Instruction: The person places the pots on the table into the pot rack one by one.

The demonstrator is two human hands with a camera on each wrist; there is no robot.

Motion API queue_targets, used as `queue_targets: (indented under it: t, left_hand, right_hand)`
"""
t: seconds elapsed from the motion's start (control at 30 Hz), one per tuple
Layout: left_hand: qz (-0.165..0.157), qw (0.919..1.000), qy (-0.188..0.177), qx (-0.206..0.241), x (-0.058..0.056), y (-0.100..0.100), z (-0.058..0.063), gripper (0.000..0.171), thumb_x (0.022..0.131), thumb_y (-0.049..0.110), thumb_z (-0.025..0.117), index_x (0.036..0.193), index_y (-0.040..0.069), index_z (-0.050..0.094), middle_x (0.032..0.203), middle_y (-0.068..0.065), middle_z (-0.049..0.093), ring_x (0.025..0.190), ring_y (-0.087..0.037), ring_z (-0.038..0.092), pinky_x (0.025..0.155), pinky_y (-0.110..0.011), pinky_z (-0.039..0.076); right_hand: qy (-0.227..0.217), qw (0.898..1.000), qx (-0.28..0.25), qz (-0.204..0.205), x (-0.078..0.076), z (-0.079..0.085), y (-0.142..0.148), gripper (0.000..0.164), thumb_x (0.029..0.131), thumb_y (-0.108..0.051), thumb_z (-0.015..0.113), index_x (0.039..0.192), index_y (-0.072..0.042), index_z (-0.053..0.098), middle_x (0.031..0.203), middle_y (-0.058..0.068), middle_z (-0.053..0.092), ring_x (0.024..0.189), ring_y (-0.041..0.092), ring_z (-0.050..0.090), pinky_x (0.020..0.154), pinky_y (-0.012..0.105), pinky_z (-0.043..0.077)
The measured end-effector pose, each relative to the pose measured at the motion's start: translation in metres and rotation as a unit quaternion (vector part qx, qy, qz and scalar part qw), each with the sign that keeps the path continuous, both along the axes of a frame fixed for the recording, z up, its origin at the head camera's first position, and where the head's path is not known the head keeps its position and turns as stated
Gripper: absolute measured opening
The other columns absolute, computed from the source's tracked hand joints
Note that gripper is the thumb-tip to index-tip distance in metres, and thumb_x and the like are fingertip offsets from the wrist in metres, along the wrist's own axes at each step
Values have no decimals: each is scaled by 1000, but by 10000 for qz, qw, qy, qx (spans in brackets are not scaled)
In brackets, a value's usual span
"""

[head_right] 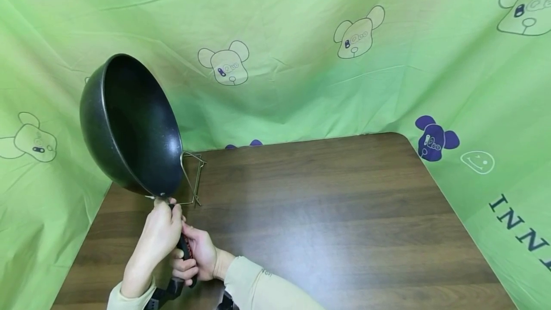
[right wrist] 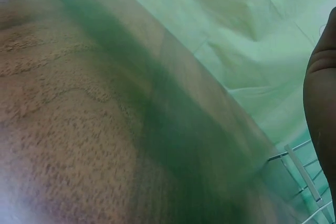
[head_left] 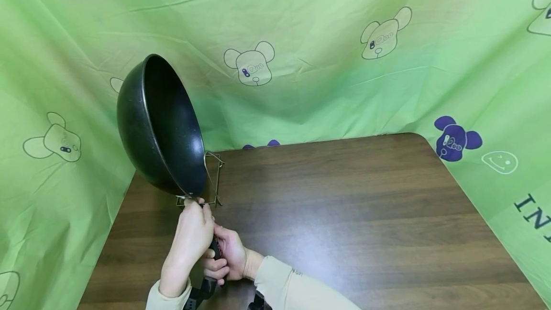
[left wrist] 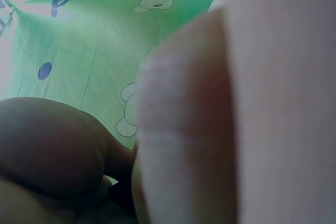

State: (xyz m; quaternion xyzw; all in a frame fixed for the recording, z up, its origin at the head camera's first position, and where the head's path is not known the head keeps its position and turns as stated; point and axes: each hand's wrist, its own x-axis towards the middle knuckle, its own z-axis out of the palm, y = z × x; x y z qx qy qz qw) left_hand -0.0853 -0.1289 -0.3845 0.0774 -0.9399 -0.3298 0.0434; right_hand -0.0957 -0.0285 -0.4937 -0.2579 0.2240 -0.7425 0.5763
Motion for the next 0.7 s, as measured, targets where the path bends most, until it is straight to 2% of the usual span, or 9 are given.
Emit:
queue_targets:
  t: [0.23, 0.43, 0.7]
  left_hand:
    - [-49, 10000, 40, -57, 2, 2, -2, 19, 101, 4, 46, 113, -11, 47, 78, -12, 59, 68, -24, 59, 65, -41, 50]
    - [-48, 10000, -32, -49, 2, 3, -3, 19, 101, 4, 47, 114, -10, 48, 77, -11, 58, 68, -24, 58, 65, -40, 49]
    - [-97, 9998, 3, -195, 0, 5, -4, 19, 100, 3, 48, 113, -11, 48, 81, -15, 55, 69, -29, 58, 65, -45, 50]
  right_hand:
    - [28, 9998, -70, -161, 4, -4, 0, 62, 99, -69, 13, 65, -23, 37, 43, -13, 29, 36, 6, 27, 39, 25, 34]
    - [15, 9998, 75, -173, 5, -5, 2, 62, 100, -68, 11, 66, -23, 37, 44, -13, 29, 38, 6, 27, 40, 25, 34]
    - [-98, 9997, 66, -192, 5, -6, 6, 62, 100, -67, 12, 66, -23, 39, 45, -13, 29, 39, 5, 27, 41, 25, 33]
